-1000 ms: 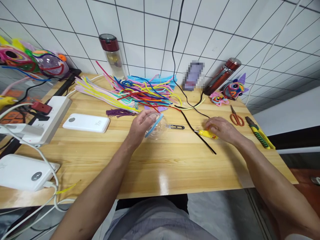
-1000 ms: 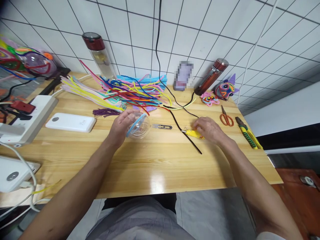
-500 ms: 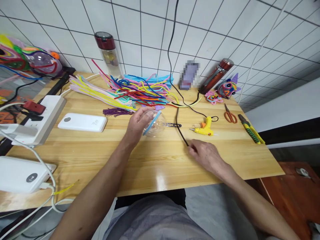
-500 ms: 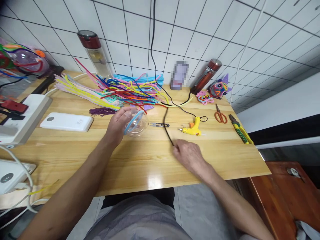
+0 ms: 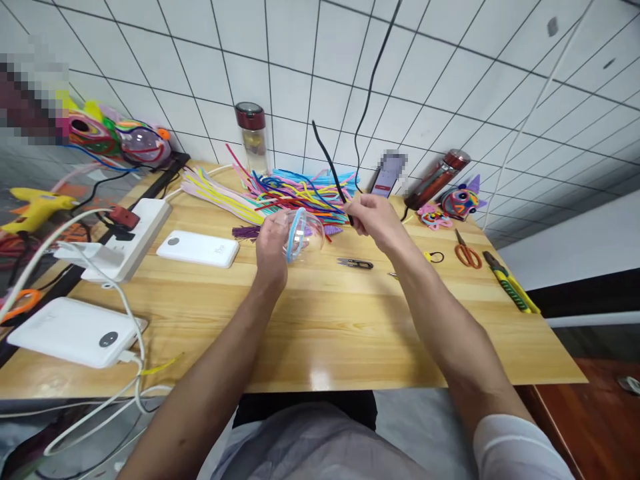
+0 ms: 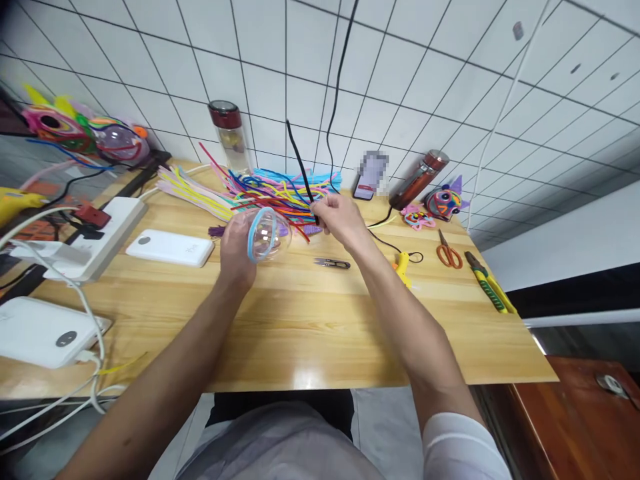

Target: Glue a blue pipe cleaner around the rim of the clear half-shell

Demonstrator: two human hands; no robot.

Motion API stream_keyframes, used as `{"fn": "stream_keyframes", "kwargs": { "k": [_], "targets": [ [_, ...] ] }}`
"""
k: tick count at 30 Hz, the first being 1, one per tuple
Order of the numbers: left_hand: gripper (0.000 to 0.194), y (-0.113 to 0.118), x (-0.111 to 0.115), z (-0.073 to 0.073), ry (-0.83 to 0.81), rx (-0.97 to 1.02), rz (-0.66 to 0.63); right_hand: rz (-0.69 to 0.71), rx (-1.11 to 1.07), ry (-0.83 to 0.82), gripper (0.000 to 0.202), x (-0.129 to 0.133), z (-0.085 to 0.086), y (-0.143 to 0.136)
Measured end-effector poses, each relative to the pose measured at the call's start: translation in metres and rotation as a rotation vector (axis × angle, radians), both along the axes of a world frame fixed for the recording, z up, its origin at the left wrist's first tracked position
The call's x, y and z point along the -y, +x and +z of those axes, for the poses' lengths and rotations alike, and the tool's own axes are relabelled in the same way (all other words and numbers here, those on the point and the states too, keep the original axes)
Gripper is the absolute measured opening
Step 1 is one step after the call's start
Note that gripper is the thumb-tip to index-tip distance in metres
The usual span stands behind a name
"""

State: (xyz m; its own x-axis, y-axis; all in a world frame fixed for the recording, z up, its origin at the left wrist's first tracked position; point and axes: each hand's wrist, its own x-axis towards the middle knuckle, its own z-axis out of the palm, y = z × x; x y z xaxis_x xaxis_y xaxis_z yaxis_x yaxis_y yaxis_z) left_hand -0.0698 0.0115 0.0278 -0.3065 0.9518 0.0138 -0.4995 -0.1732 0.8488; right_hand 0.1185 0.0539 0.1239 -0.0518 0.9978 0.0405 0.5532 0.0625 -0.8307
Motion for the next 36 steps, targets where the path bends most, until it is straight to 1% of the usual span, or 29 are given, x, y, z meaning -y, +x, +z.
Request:
{"fn": "stream_keyframes", "kwargs": {
  "k": [1,2,4,5,6,8,10,12,14,16,18,20,22,24,25,26,27,28,30,31,33,36],
  "targets": [
    [0.065,0.000,-0.001,-0.002,-0.002,-0.002,0.005,-0.013,0.009,-0.008,0.024,-0.018,-0.002,-0.012],
    [0.064,-0.001,-0.002,-0.003,-0.005,-0.008,0.005,-0.027,0.074,-0.003,0.025,-0.035,-0.004,-0.023],
    [0.062,-0.002,-0.004,-0.006,-0.018,-0.018,0.004,0.001,0.353,0.021,0.028,-0.062,-0.004,-0.041],
    [0.062,-0.003,-0.005,-0.007,-0.030,-0.013,0.009,0.029,0.499,0.028,0.029,-0.071,-0.004,-0.048],
    [0.062,-0.004,-0.006,-0.008,-0.040,-0.001,0.015,0.051,0.593,0.028,0.028,-0.076,-0.004,-0.052],
    [0.064,-0.005,-0.007,-0.009,-0.050,0.028,0.018,0.087,0.716,0.010,0.022,-0.077,-0.009,-0.052],
    [0.064,-0.005,-0.008,-0.009,-0.050,0.050,0.012,0.104,0.798,-0.024,0.020,-0.069,-0.018,-0.046],
    [0.064,-0.005,-0.008,-0.009,-0.051,0.063,-0.004,0.101,0.875,-0.055,0.025,-0.060,-0.029,-0.037],
    [0.064,-0.004,-0.007,-0.007,-0.055,0.078,-0.032,0.073,0.924,-0.054,0.032,-0.056,-0.035,-0.030],
    [0.063,-0.004,-0.007,-0.005,-0.061,0.102,-0.087,0.025,0.944,-0.011,0.041,-0.059,-0.035,-0.027],
    [0.063,-0.005,-0.007,-0.002,-0.072,0.131,-0.157,-0.033,0.948,0.043,0.049,-0.066,-0.030,-0.028],
    [0.064,-0.005,-0.006,0.001,-0.083,0.159,-0.204,-0.062,0.917,0.114,0.051,-0.067,-0.023,-0.031],
    [0.063,-0.005,-0.006,0.003,-0.079,0.168,-0.205,-0.019,0.775,0.244,0.048,-0.057,-0.019,-0.033],
    [0.061,-0.004,-0.004,0.004,-0.055,0.148,-0.178,0.075,0.500,0.408,0.040,-0.034,-0.021,-0.032],
    [0.060,-0.003,-0.003,0.005,-0.039,0.130,-0.163,0.119,0.343,0.463,0.037,-0.019,-0.024,-0.030],
    [0.059,-0.001,-0.002,0.005,-0.022,0.110,-0.146,0.156,0.193,0.484,0.039,-0.004,-0.028,-0.027],
    [0.058,0.001,0.000,0.004,-0.006,0.094,-0.125,0.204,0.070,0.475,0.046,0.011,-0.033,-0.024],
    [0.058,0.003,0.002,0.004,0.010,0.085,-0.105,0.264,-0.007,0.443,0.058,0.024,-0.039,-0.021],
    [0.059,0.008,0.005,0.003,0.041,0.081,-0.077,0.342,-0.065,0.363,0.086,0.044,-0.051,-0.016],
    [0.061,0.011,0.006,0.002,0.055,0.080,-0.075,0.364,-0.071,0.320,0.096,0.050,-0.057,-0.015],
    [0.065,0.015,0.008,0.000,0.071,0.065,-0.102,0.372,-0.098,0.254,0.101,0.057,-0.068,-0.013],
    [0.071,0.017,0.011,-0.005,0.097,0.013,-0.118,0.332,-0.169,0.243,0.097,0.060,-0.079,-0.012]
  ]
}}
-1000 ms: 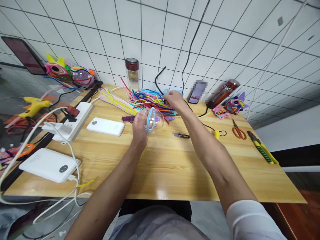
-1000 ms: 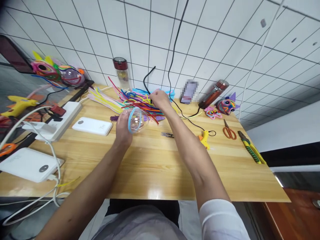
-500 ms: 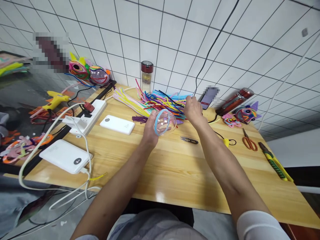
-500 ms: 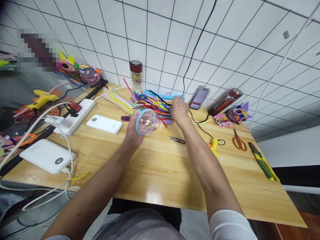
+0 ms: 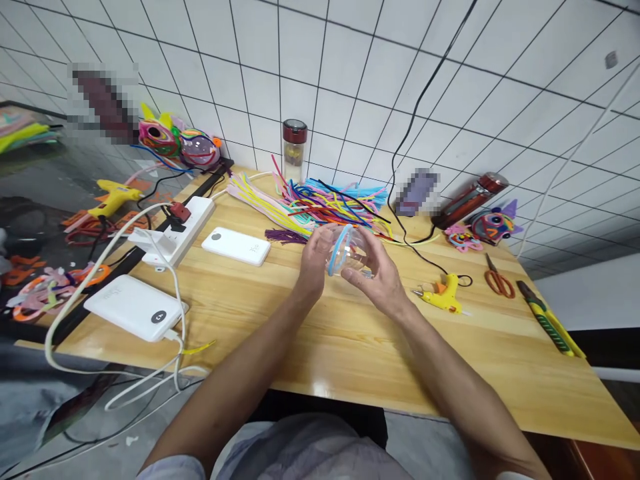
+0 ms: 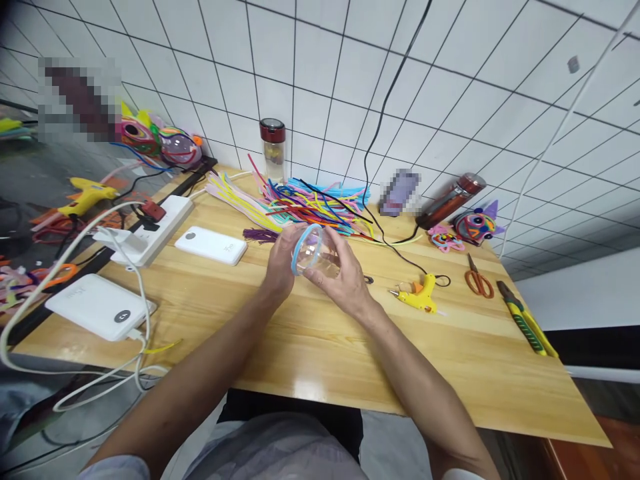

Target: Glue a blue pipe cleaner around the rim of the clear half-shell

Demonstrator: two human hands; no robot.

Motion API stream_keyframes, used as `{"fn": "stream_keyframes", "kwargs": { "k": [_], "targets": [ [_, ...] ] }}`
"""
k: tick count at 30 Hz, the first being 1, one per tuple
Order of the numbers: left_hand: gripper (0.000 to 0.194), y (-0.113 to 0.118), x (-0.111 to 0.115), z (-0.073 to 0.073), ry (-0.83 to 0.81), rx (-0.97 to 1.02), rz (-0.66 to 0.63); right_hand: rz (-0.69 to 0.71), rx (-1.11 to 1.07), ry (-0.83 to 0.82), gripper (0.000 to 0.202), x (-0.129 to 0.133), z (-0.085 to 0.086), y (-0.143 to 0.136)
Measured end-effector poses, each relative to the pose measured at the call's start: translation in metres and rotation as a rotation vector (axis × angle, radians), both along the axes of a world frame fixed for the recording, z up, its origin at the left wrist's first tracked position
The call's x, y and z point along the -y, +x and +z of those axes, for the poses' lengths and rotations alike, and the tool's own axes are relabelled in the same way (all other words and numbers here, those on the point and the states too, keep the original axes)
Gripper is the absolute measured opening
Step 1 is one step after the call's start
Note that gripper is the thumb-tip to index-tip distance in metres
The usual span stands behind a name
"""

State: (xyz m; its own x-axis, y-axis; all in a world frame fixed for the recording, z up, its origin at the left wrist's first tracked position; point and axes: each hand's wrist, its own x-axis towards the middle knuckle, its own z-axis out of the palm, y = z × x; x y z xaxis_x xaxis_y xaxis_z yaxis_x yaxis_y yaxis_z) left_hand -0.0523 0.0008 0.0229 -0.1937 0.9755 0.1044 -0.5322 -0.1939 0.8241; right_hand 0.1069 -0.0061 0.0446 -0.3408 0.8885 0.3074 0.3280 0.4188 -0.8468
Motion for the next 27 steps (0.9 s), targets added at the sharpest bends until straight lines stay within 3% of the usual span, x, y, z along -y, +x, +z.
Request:
{"fn": "stream_keyframes", "kwargs": {
  "k": [4,14,27],
  "targets": [
    [0.067,0.000,0.004,-0.005,0.093,-0.092,0.068,-0.080,0.002,0.084,0.094,0.002,-0.004,0.003],
    [0.062,0.003,0.010,-0.002,0.097,-0.204,0.017,-0.124,0.077,0.163,0.092,0.006,-0.002,0.011],
    [0.067,0.006,0.014,-0.004,0.096,-0.139,-0.053,-0.150,0.097,0.207,0.089,0.009,-0.004,0.011]
  ]
}}
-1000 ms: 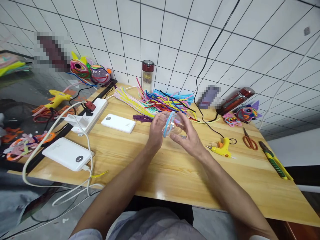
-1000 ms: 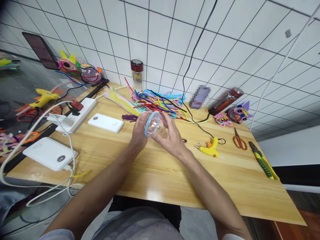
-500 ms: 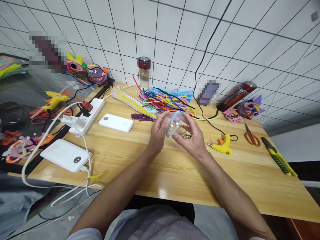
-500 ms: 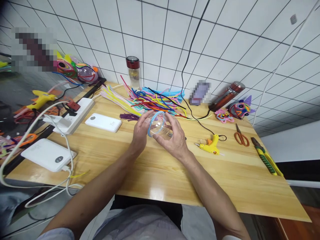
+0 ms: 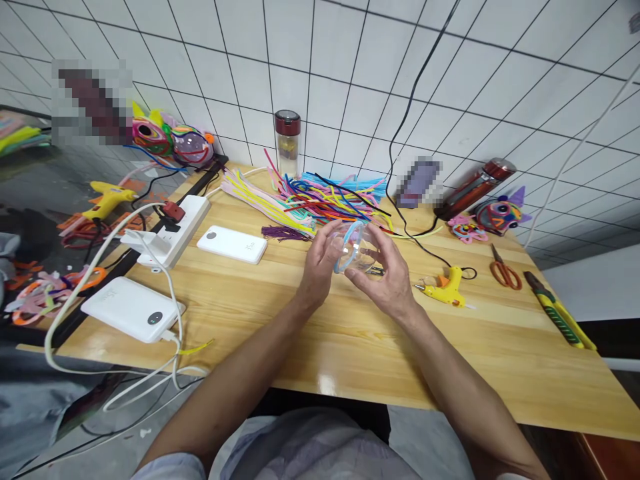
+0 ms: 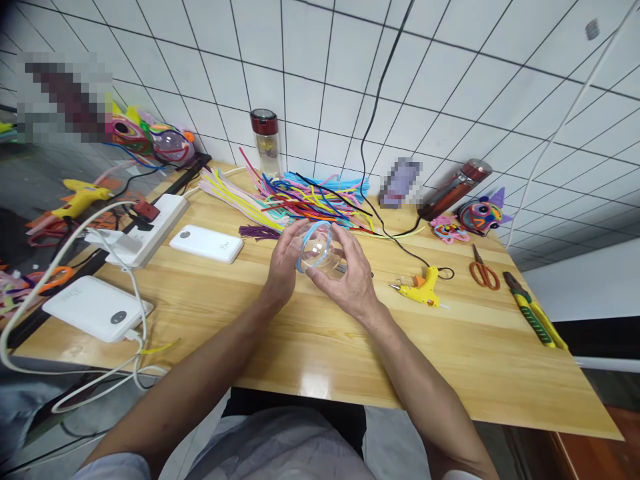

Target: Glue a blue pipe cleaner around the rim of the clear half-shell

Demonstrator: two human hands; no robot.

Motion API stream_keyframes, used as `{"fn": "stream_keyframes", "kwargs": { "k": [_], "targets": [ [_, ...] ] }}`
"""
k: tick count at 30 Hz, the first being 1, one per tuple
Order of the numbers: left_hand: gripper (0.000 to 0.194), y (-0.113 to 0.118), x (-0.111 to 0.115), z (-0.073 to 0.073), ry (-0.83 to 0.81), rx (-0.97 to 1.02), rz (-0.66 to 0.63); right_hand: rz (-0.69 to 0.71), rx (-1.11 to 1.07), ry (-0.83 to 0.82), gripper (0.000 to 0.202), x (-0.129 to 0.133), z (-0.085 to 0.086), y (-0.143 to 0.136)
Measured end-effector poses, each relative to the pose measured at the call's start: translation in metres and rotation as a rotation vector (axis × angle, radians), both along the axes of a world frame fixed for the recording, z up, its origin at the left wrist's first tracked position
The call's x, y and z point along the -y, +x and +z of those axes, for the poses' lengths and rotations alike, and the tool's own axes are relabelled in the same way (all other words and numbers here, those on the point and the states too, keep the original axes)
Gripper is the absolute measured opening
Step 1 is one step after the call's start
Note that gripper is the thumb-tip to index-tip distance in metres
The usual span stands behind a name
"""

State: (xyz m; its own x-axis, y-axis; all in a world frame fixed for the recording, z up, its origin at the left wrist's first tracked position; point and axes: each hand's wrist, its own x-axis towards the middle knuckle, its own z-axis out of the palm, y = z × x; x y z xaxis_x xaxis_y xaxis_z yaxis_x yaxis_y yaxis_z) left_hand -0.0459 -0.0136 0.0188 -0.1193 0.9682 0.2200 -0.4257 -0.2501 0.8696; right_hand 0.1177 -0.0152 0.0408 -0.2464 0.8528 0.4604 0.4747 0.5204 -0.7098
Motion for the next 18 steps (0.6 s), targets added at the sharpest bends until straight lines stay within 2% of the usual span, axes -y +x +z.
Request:
{"fn": "stream_keyframes", "kwargs": {
  "k": [5,11,16,18],
  "targets": [
    [0.065,-0.002,-0.003,-0.002,-0.024,0.023,-0.005,-0.007,0.014,0.005,0.088,0.001,0.000,0.001],
    [0.055,-0.006,-0.009,0.000,-0.076,0.055,-0.017,0.029,0.082,0.109,0.085,0.000,-0.002,0.000],
    [0.063,-0.006,-0.014,0.000,-0.096,0.148,-0.071,0.036,0.086,0.177,0.086,-0.002,-0.005,0.003],
    [0.063,-0.008,-0.017,0.001,-0.091,0.211,-0.046,0.032,0.088,0.181,0.086,-0.001,-0.005,0.006]
  ]
}}
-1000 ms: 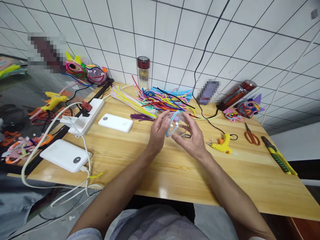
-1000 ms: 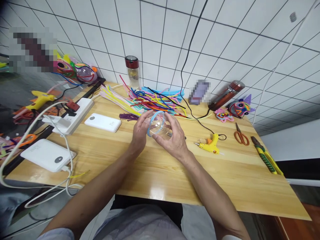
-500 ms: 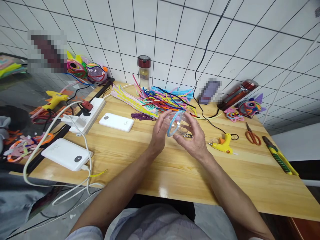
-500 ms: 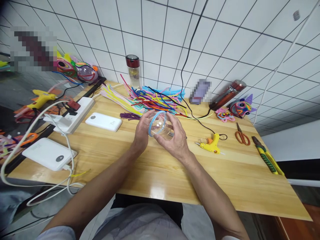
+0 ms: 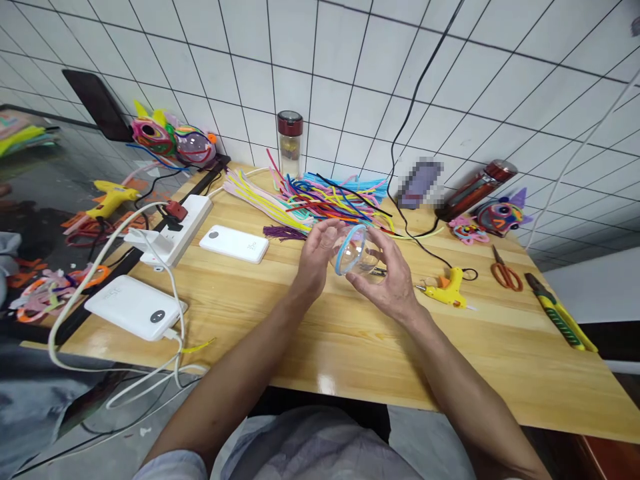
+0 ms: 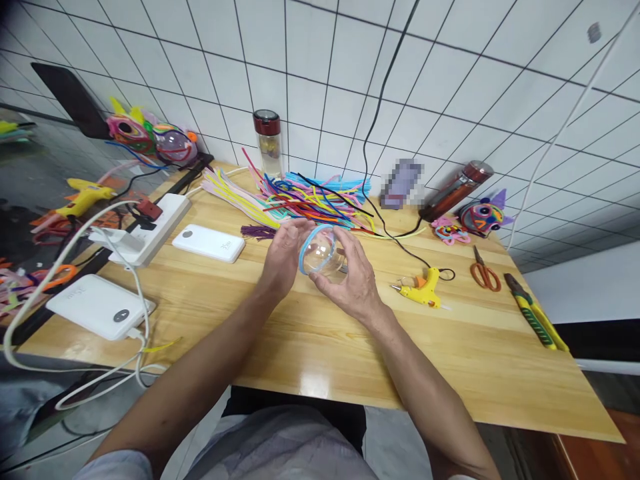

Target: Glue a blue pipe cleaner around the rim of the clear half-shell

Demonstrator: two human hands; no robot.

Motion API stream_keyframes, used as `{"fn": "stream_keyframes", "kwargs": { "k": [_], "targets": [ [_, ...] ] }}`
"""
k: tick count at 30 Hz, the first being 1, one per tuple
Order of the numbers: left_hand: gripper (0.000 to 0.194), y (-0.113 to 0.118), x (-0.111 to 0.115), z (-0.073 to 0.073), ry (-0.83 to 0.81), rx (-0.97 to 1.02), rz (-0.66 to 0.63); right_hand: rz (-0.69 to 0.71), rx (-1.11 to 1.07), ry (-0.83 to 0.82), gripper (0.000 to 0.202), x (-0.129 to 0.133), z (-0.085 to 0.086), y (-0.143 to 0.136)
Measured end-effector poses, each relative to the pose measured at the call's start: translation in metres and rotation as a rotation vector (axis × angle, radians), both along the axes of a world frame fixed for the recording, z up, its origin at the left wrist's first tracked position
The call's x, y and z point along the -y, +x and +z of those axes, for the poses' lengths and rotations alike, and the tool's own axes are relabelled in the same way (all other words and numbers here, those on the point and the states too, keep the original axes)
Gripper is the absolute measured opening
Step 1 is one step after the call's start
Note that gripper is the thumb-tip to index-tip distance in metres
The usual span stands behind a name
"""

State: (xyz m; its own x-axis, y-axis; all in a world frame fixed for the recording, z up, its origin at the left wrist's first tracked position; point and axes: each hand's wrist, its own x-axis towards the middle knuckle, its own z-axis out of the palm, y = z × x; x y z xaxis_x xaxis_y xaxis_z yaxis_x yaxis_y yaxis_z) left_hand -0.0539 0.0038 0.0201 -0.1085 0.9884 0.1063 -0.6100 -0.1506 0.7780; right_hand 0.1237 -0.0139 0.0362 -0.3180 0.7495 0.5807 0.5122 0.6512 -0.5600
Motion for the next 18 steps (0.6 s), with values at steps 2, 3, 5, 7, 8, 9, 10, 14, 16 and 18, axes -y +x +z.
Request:
{"fn": "stream_keyframes", "kwargs": {
  "k": [2,3,5,7,8,9,10,14,16,18],
  "targets": [
    [0.060,-0.004,-0.005,0.001,0.013,0.047,0.062,-0.004,0.017,0.004,0.087,0.002,0.001,0.005],
    [0.057,-0.007,-0.007,0.002,0.020,0.062,0.091,-0.006,0.029,0.007,0.088,0.004,0.002,0.008],
    [0.051,-0.011,-0.011,0.003,0.028,0.083,0.117,-0.012,0.048,0.012,0.088,0.007,0.002,0.014],
    [0.046,-0.014,-0.012,0.005,0.032,0.101,0.103,-0.012,0.050,0.012,0.088,0.010,0.001,0.019],
    [0.044,-0.014,-0.012,0.006,0.031,0.110,0.084,-0.010,0.045,0.009,0.088,0.012,-0.001,0.020],
    [0.042,-0.014,-0.011,0.008,0.027,0.119,0.062,-0.006,0.040,0.004,0.087,0.013,-0.003,0.021],
    [0.039,-0.014,-0.009,0.010,0.020,0.124,0.037,0.000,0.035,-0.003,0.086,0.015,-0.006,0.021],
    [0.031,-0.012,-0.005,0.018,-0.026,0.114,-0.037,0.015,0.022,-0.042,0.083,0.020,-0.017,0.018],
    [0.028,-0.013,-0.005,0.019,-0.051,0.086,-0.044,0.008,0.022,-0.065,0.083,0.022,-0.021,0.017],
    [0.027,-0.015,-0.007,0.018,-0.066,0.044,-0.020,0.005,0.032,-0.089,0.083,0.023,-0.025,0.015]
  ]
}}
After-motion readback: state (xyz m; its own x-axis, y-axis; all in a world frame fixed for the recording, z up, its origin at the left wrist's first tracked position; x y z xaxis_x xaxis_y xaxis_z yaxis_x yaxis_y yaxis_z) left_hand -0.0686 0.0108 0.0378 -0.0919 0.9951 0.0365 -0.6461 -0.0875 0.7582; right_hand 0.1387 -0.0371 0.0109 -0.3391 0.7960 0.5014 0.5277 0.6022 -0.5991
